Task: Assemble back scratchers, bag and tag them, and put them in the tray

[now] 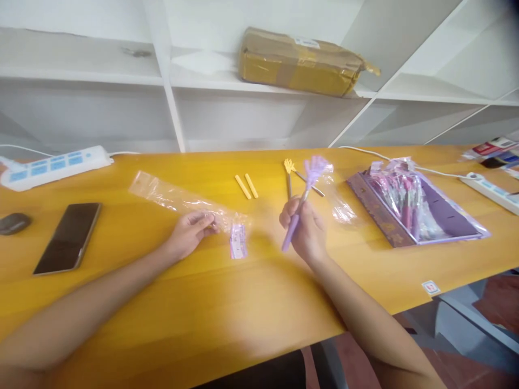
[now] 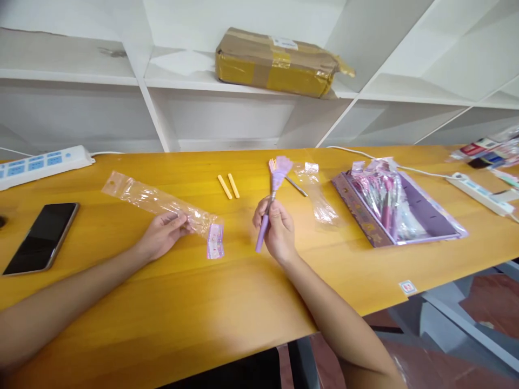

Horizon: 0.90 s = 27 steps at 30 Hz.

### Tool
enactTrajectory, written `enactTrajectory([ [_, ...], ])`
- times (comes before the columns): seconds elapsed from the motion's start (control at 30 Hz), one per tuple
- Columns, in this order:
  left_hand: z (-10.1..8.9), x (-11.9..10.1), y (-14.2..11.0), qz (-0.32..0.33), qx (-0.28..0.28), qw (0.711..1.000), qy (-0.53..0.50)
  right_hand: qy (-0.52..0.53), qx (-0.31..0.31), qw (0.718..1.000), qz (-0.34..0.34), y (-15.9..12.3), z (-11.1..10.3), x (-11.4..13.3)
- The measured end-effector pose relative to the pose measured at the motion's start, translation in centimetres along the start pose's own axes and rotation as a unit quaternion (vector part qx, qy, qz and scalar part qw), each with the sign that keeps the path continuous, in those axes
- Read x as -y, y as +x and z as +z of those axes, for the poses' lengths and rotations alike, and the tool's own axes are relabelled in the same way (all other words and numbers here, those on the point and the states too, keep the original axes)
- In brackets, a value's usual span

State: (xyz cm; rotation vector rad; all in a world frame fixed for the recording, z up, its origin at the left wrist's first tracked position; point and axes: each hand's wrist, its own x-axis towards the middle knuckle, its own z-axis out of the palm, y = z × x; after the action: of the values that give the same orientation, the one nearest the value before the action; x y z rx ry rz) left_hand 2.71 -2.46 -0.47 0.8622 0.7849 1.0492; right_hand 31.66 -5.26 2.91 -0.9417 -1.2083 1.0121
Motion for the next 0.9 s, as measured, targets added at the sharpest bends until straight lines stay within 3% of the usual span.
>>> enactTrajectory([
  [0.07,-0.1,-0.1,0.3,0.011,-0.041,0.999,-0.018,-0.124,0.138,0.983,-0.006,-0.2,-0.5,0.8],
  [0.13,-0.1,-0.2,0.4,0.014,-0.057,0.998,-0.031,-0.258,0.241,0.934,-0.046,-0.6,-0.5,1.3],
  [0.2,-0.2,-0.2,0.4,0.014,-0.060,0.997,-0.043,-0.349,0.282,0.889,-0.092,-0.9,-0.3,1.5],
  [0.3,-0.2,-0.3,0.5,0.014,-0.056,0.996,-0.064,-0.411,0.286,0.860,-0.094,-1.0,-0.2,1.3],
  [0.53,-0.1,-0.6,0.7,0.008,-0.048,0.996,-0.081,-0.400,0.305,0.864,0.036,-0.2,-0.7,0.9],
  [0.8,-0.1,-0.5,0.5,0.018,-0.003,0.999,-0.037,-0.290,0.344,0.890,0.076,-0.5,-0.4,0.1],
  [0.9,-0.3,0.0,0.5,0.022,0.018,1.000,-0.002,-0.212,0.367,0.898,0.121,-0.7,-0.2,-0.6],
])
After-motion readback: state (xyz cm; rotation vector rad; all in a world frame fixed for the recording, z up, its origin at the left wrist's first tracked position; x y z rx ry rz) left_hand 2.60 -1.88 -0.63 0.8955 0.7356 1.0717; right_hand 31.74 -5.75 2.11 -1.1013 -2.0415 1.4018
